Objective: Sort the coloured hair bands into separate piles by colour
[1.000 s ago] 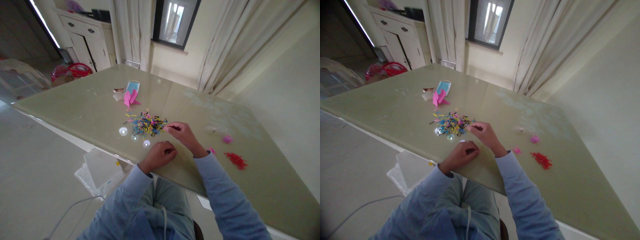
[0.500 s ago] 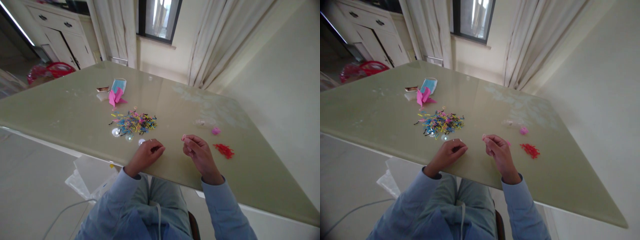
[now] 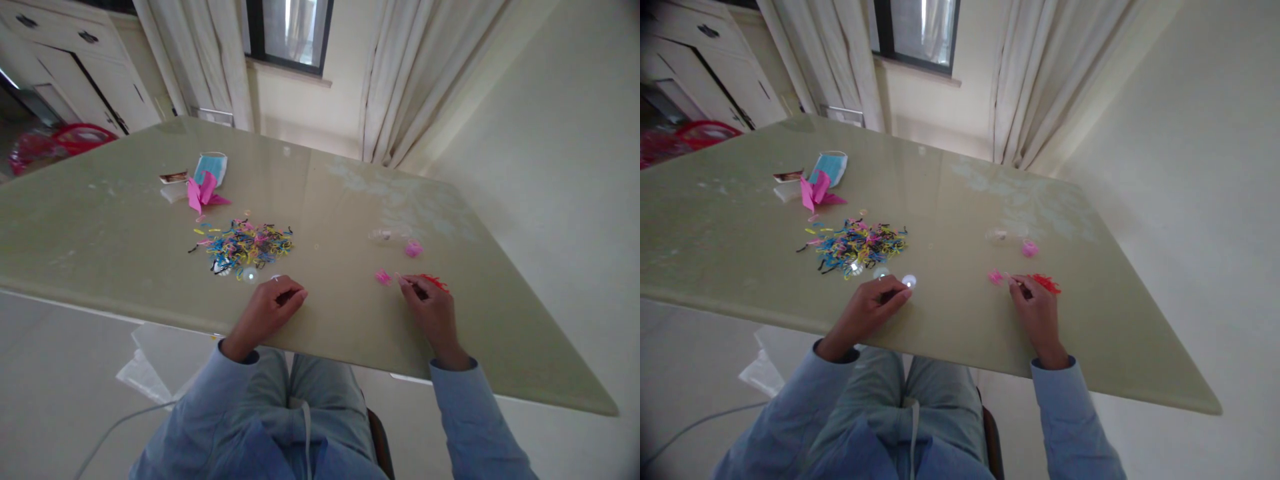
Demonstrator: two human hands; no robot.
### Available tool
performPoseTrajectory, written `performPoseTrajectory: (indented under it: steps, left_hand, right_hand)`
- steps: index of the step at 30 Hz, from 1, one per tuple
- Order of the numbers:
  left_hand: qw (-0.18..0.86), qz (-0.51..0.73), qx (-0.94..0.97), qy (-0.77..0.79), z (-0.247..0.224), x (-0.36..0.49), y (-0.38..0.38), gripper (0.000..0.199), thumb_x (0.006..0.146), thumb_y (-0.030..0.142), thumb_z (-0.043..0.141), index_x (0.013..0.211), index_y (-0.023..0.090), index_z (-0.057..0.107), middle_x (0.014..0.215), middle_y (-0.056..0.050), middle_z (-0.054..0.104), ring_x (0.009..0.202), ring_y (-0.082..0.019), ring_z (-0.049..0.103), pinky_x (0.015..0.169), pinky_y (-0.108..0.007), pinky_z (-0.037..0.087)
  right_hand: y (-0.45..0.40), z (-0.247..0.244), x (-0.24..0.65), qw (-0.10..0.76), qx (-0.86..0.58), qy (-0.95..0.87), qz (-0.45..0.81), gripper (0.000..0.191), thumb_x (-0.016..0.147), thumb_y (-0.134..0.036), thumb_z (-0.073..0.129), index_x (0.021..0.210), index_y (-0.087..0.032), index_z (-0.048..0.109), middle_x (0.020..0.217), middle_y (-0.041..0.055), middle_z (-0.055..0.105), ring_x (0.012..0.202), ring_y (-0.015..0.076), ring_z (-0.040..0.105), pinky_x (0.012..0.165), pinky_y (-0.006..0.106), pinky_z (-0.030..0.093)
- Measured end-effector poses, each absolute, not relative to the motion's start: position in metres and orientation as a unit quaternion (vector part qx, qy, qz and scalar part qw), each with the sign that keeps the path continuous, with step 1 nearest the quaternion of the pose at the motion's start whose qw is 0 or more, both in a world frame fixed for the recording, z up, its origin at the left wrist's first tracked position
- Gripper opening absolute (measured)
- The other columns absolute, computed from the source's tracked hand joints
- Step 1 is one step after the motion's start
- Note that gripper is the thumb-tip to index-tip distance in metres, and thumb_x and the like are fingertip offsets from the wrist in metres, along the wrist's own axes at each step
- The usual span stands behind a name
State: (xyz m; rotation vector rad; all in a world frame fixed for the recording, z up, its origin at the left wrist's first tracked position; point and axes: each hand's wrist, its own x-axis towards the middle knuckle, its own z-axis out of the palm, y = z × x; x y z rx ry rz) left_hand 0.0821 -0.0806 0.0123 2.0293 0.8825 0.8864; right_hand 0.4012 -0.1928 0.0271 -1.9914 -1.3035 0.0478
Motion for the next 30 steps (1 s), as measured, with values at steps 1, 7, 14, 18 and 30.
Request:
performPoseTrajectory:
  steps: [1, 7, 14, 18, 30]
  left_hand:
    - [0.37, 0.347, 0.79, 0.345, 0.012, 0.082, -0.081, 0.024, 0.092, 0.032, 0.06, 0.075, 0.018, 0.069, 0.069, 0.0, 0.065, 0.061, -0.012, 0.053, 0.06, -0.024, 0.04]
    - [0.368, 0.344, 0.791, 0.348, 0.015, 0.082, -0.081, 0.023, 0.092, 0.03, 0.06, 0.076, 0.017, 0.07, 0.069, 0.0, 0.065, 0.062, -0.012, 0.054, 0.061, -0.024, 0.04]
    - [0.369, 0.346, 0.788, 0.351, 0.013, 0.082, -0.082, 0.023, 0.092, 0.03, 0.061, 0.076, 0.017, 0.07, 0.069, 0.0, 0.065, 0.063, -0.011, 0.055, 0.06, -0.023, 0.04]
    - [0.365, 0.355, 0.785, 0.353, 0.013, 0.082, -0.082, 0.023, 0.091, 0.03, 0.061, 0.075, 0.017, 0.07, 0.069, -0.001, 0.066, 0.063, -0.012, 0.056, 0.061, -0.023, 0.041]
    - [0.255, 0.342, 0.755, 0.497, 0.021, 0.049, -0.059, 0.024, 0.088, 0.034, 0.058, 0.084, 0.017, 0.074, 0.078, -0.004, 0.072, 0.067, -0.016, 0.061, 0.065, -0.028, 0.044]
  right_hand:
    - [-0.192, 0.025, 0.402, 0.358, -0.777, -0.517, 0.014, 0.042, 0.087, -0.056, 0.059, 0.087, -0.018, 0.078, 0.08, 0.0098, 0.076, 0.067, 0.0215, 0.066, 0.067, 0.035, 0.051]
    - [-0.188, 0.02, 0.403, 0.305, -0.773, -0.554, 0.038, 0.045, 0.089, -0.059, 0.056, 0.09, -0.02, 0.078, 0.077, 0.0084, 0.074, 0.067, 0.0224, 0.065, 0.066, 0.035, 0.049]
    - [-0.202, 0.017, 0.404, 0.335, -0.774, -0.535, 0.049, 0.034, 0.086, -0.048, 0.059, 0.09, -0.019, 0.075, 0.07, 0.0054, 0.07, 0.059, 0.02, 0.06, 0.061, 0.034, 0.047]
    - [-0.215, 0.011, 0.4, 0.337, -0.762, -0.551, 0.051, 0.03, 0.086, -0.047, 0.059, 0.087, -0.02, 0.073, 0.073, 0.0055, 0.072, 0.062, 0.0199, 0.063, 0.062, 0.033, 0.049]
    - [-0.225, 0.002, 0.399, 0.302, -0.74, -0.601, 0.029, 0.036, 0.093, -0.051, 0.055, 0.089, -0.021, 0.073, 0.083, 0.0072, 0.074, 0.073, 0.0219, 0.067, 0.071, 0.036, 0.052]
